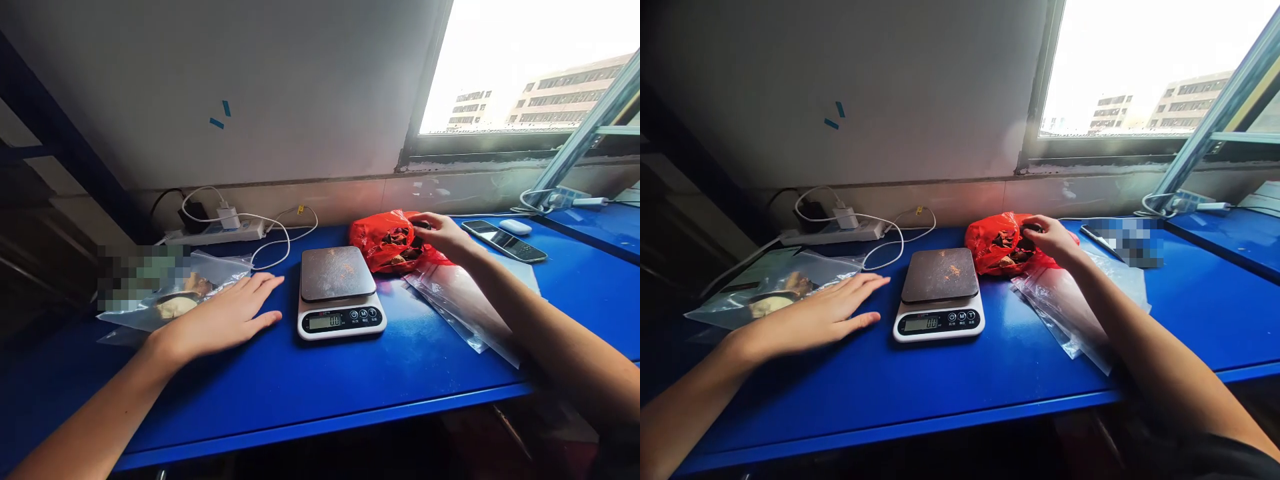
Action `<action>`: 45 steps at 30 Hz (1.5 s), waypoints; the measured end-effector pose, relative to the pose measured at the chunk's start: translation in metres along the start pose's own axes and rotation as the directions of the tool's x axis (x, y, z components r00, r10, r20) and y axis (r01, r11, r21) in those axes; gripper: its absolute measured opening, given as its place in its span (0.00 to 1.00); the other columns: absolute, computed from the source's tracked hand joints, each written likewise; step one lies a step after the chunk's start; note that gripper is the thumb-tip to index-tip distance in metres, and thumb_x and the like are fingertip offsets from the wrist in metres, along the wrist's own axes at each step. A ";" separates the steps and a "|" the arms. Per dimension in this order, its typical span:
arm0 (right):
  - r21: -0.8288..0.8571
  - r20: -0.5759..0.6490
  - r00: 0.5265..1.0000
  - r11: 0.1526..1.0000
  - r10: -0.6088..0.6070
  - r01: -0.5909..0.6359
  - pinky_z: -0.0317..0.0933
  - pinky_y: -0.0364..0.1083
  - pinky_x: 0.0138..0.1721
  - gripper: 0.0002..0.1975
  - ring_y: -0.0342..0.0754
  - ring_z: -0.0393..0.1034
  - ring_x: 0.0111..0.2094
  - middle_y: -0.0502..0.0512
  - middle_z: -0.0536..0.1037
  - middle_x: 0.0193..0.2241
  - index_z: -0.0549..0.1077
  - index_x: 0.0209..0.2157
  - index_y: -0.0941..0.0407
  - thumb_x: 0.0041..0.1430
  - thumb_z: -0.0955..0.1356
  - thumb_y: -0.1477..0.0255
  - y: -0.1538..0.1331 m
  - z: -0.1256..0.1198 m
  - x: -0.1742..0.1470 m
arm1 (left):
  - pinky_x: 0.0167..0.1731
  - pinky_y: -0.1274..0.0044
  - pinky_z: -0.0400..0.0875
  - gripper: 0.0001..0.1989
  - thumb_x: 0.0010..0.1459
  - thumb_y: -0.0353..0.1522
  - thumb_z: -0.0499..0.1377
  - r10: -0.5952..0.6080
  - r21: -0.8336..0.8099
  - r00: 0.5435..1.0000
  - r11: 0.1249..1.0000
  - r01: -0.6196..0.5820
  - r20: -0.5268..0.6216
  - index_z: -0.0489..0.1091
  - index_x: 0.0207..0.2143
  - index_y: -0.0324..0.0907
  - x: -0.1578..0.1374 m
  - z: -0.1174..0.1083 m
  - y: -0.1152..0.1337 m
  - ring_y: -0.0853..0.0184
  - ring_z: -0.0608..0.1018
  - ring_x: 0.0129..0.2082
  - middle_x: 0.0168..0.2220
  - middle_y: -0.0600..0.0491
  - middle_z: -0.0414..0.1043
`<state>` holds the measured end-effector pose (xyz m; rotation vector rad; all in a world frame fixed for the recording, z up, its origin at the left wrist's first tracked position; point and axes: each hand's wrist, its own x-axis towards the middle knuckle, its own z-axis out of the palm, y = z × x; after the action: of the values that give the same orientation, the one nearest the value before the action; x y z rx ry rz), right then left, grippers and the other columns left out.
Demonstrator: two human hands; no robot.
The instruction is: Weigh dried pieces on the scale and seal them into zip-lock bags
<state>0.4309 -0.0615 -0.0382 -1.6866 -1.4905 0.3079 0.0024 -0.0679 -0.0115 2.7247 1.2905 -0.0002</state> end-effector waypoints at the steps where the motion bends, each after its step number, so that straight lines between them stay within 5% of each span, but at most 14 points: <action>1: 0.097 0.006 1.000 0.995 0.021 -0.021 0.68 0.44 0.34 0.20 0.44 0.73 0.31 0.60 0.79 0.38 0.73 0.49 0.59 0.57 0.68 0.66 0.001 -0.003 0.000 | 0.62 0.56 0.56 0.31 0.62 0.48 0.50 -0.005 0.015 0.999 1.000 0.005 0.042 0.58 0.63 0.46 -0.001 0.000 -0.002 0.50 0.60 0.65 0.65 0.47 0.58; 4: 0.362 0.021 0.998 0.930 0.059 -0.062 0.68 0.44 0.38 0.21 0.43 0.72 0.32 0.59 0.78 0.38 0.71 0.51 0.60 0.57 0.69 0.66 0.001 -0.011 -0.001 | 0.61 0.56 0.57 0.29 0.61 0.47 0.51 -0.016 0.020 0.998 1.000 0.015 0.068 0.62 0.62 0.47 -0.003 -0.002 0.000 0.50 0.62 0.64 0.64 0.47 0.60; 9: 0.536 -0.038 0.995 0.842 0.090 -0.055 0.69 0.44 0.40 0.21 0.42 0.74 0.32 0.55 0.76 0.37 0.70 0.49 0.56 0.53 0.71 0.68 0.002 -0.016 -0.003 | 0.62 0.57 0.55 0.30 0.62 0.46 0.50 -0.040 0.042 0.993 0.998 0.036 0.115 0.59 0.64 0.47 -0.004 -0.007 0.009 0.51 0.61 0.64 0.65 0.47 0.57; 14: 0.525 -0.080 0.988 0.848 0.131 -0.070 0.69 0.43 0.32 0.24 0.44 0.73 0.29 0.55 0.77 0.33 0.72 0.45 0.58 0.44 0.76 0.73 0.005 -0.006 -0.004 | 0.62 0.59 0.55 0.30 0.63 0.45 0.49 -0.046 0.091 0.988 0.995 0.033 0.144 0.57 0.65 0.46 -0.005 -0.008 0.011 0.52 0.60 0.65 0.66 0.48 0.55; 20: 0.452 -0.213 0.971 0.892 0.108 0.000 0.68 0.46 0.38 0.21 0.43 0.72 0.31 0.57 0.78 0.35 0.75 0.45 0.60 0.45 0.74 0.75 -0.003 -0.012 -0.002 | 0.61 0.59 0.57 0.26 0.65 0.40 0.47 0.017 0.115 0.997 0.993 -0.027 0.081 0.59 0.64 0.45 -0.004 -0.005 0.006 0.54 0.64 0.63 0.64 0.49 0.59; 26: -0.027 -0.470 0.843 0.958 -0.263 0.284 0.66 0.45 0.41 0.22 0.43 0.72 0.38 0.60 0.78 0.41 0.74 0.49 0.59 0.50 0.72 0.74 -0.044 -0.032 -0.024 | 0.53 0.63 0.69 0.23 0.67 0.40 0.46 0.012 -0.064 0.949 0.997 -0.033 -0.314 0.58 0.61 0.43 -0.001 -0.006 0.026 0.58 0.74 0.53 0.55 0.47 0.70; 30: -0.172 -0.359 0.774 0.852 -0.521 0.494 0.67 0.45 0.40 0.20 0.45 0.73 0.37 0.59 0.79 0.41 0.73 0.50 0.58 0.53 0.71 0.75 -0.083 -0.008 -0.054 | 0.48 0.68 0.72 0.23 0.67 0.40 0.49 0.066 -0.196 0.904 0.967 -0.161 -0.422 0.56 0.60 0.41 0.001 0.000 0.042 0.61 0.75 0.48 0.51 0.46 0.71; 35: -0.277 -0.120 0.599 0.606 -0.791 0.745 0.68 0.49 0.47 0.15 0.48 0.74 0.43 0.58 0.79 0.44 0.71 0.51 0.55 0.62 0.65 0.76 -0.106 0.036 -0.067 | 0.50 0.64 0.69 0.15 0.65 0.33 0.52 0.421 0.085 0.790 0.898 -0.431 -0.446 0.68 0.51 0.38 0.008 0.016 0.075 0.57 0.73 0.51 0.50 0.44 0.72; 37: -0.250 -0.111 0.609 0.615 -0.785 0.748 0.68 0.49 0.47 0.15 0.48 0.74 0.44 0.57 0.79 0.44 0.70 0.51 0.54 0.63 0.64 0.76 -0.104 0.044 -0.062 | 0.51 0.62 0.66 0.15 0.64 0.34 0.53 0.534 0.177 0.744 0.842 -0.509 -0.400 0.69 0.50 0.37 0.011 0.025 0.093 0.55 0.72 0.53 0.50 0.45 0.73; 41: -0.212 -0.196 0.716 0.742 -0.670 0.636 0.68 0.49 0.45 0.16 0.49 0.74 0.43 0.56 0.78 0.45 0.70 0.51 0.54 0.61 0.66 0.74 -0.087 0.044 -0.054 | 0.54 0.63 0.62 0.19 0.65 0.36 0.52 0.652 0.208 0.674 0.754 -0.623 -0.347 0.67 0.54 0.38 0.012 0.037 0.110 0.57 0.71 0.55 0.54 0.46 0.72; 45: -0.188 -0.214 0.762 0.792 -0.611 0.581 0.69 0.48 0.41 0.17 0.48 0.75 0.40 0.56 0.79 0.44 0.69 0.51 0.54 0.60 0.67 0.73 -0.072 0.041 -0.055 | 0.58 0.65 0.57 0.19 0.67 0.37 0.50 0.654 0.181 0.665 0.749 -0.638 -0.361 0.66 0.55 0.36 0.007 0.041 0.102 0.58 0.69 0.58 0.57 0.46 0.70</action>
<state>0.3390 -0.0984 -0.0304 -1.1768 -1.7655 -0.3453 0.0880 -0.1313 -0.0410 3.1604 0.2703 0.6459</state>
